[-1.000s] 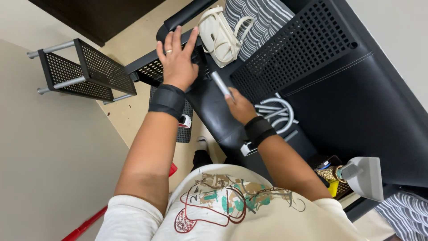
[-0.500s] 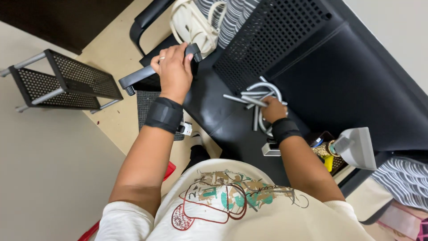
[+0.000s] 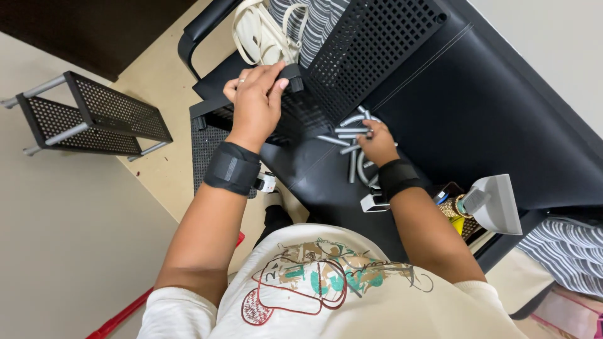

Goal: The person assembles a black plastic shoe rack by inserting metal poles into the perforated panels. They repeatedly connect and disconnect components, moving parts between a black sofa and the floor. The process involves handling multiple panels and poles, with the final assembled unit placed upright near a doorway.

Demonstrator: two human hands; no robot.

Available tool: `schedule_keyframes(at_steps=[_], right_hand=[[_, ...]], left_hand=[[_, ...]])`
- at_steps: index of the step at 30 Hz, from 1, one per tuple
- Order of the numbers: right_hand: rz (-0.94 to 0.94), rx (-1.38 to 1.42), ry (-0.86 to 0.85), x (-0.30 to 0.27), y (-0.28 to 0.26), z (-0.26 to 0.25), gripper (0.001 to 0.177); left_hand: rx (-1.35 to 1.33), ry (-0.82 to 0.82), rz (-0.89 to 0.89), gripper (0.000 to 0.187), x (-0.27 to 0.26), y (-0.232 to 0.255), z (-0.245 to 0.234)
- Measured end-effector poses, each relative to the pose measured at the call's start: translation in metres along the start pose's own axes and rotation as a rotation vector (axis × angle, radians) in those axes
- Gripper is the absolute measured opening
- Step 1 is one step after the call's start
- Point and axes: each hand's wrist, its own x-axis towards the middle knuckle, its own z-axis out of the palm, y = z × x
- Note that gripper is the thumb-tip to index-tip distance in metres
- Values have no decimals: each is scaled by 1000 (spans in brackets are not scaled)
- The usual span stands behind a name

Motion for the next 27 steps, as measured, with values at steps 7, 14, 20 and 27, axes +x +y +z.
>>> schedule_keyframes(at_steps=[7, 14, 20, 27], right_hand=[[-253, 203, -241, -3, -105, -15, 60], [-262, 0, -290, -11, -175, -27, 52], [-100, 20, -423, -16, -170, -8, 40], [-227, 284, -583, -24, -205, 1, 66]], left_hand=[[-111, -137, 70, 26, -6, 26, -17], [-165, -367, 175, 26, -15, 38, -3], [-99, -345, 158, 20, -30, 28, 0], [-10, -212, -327, 35, -34, 25, -21]])
